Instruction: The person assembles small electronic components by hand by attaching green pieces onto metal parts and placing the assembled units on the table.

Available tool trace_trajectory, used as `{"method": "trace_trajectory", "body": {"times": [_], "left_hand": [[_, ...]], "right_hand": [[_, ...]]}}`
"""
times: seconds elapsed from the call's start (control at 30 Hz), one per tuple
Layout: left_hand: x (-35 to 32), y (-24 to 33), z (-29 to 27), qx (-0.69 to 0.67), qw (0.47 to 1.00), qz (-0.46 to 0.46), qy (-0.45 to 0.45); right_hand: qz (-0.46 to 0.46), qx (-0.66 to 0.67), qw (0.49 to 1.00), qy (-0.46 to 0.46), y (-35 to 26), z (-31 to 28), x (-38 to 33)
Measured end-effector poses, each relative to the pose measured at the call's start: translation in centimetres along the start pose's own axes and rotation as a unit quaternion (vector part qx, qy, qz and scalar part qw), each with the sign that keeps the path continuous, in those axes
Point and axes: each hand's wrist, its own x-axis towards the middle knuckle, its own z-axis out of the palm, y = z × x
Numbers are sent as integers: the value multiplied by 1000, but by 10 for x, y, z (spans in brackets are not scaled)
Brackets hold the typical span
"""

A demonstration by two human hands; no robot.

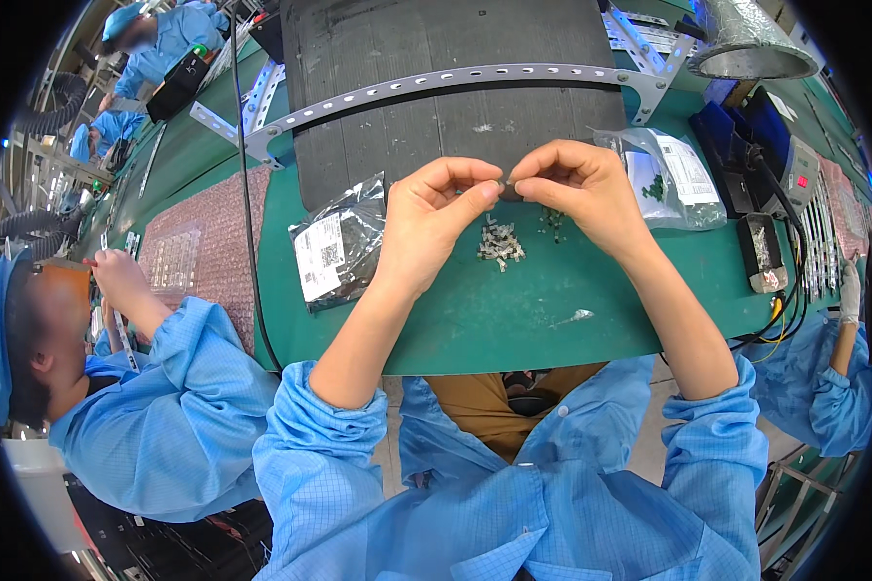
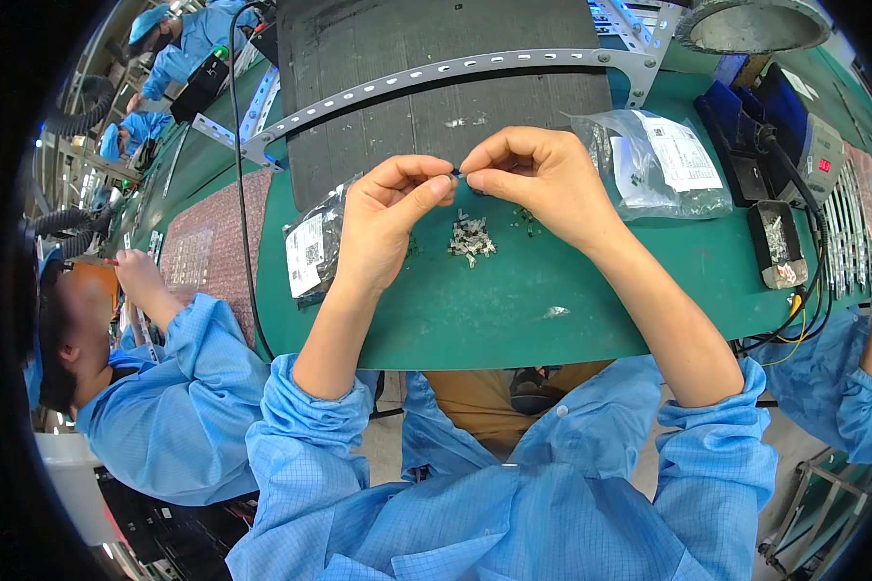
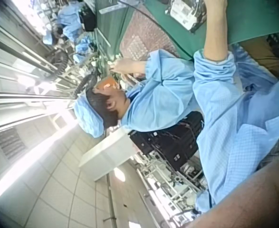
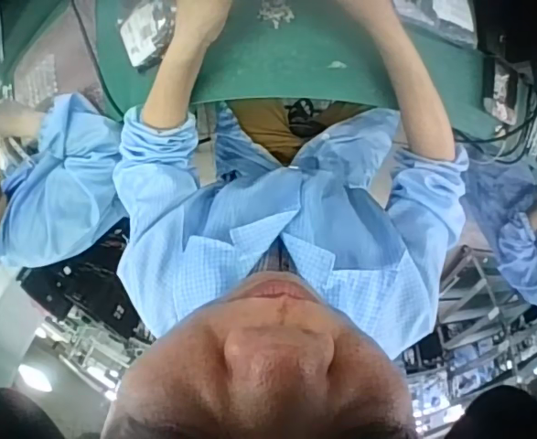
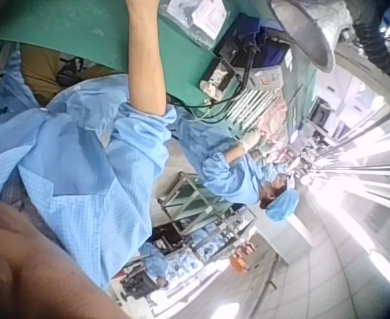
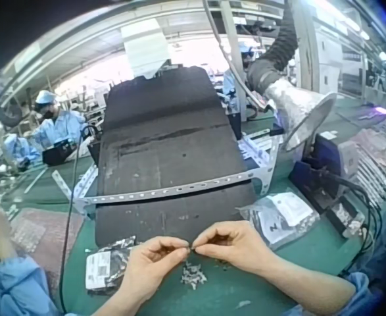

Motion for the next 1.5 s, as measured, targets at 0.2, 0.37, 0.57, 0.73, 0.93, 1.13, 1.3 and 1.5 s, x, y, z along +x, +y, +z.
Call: {"method": "trace_trajectory", "body": {"times": [0.2,0.37,0.57,0.73,0.93,1.13,1.3,1.5], "left_hand": [[2,-2,3,-19,1000,6,-13],[1,-2,1,-1,1000,8,-7],[1,0,6,18,1000,23,-2],[1,-6,3,56,996,70,-5],[-1,-4,4,166,981,102,-19],[-1,-8,5,212,971,107,-12],[1,-6,4,57,995,78,11],[0,-2,6,35,998,56,-11]], "right_hand": [[-13,28,999,-9,6,-2,2],[-7,23,1000,-16,4,-1,3],[4,14,1000,-12,4,-2,2],[6,12,1000,-17,2,-2,2],[8,13,1000,-27,2,-3,2],[-8,-56,998,-25,3,0,0],[-35,-38,999,-14,4,-1,1],[2,-3,999,-40,2,-1,1]]}}
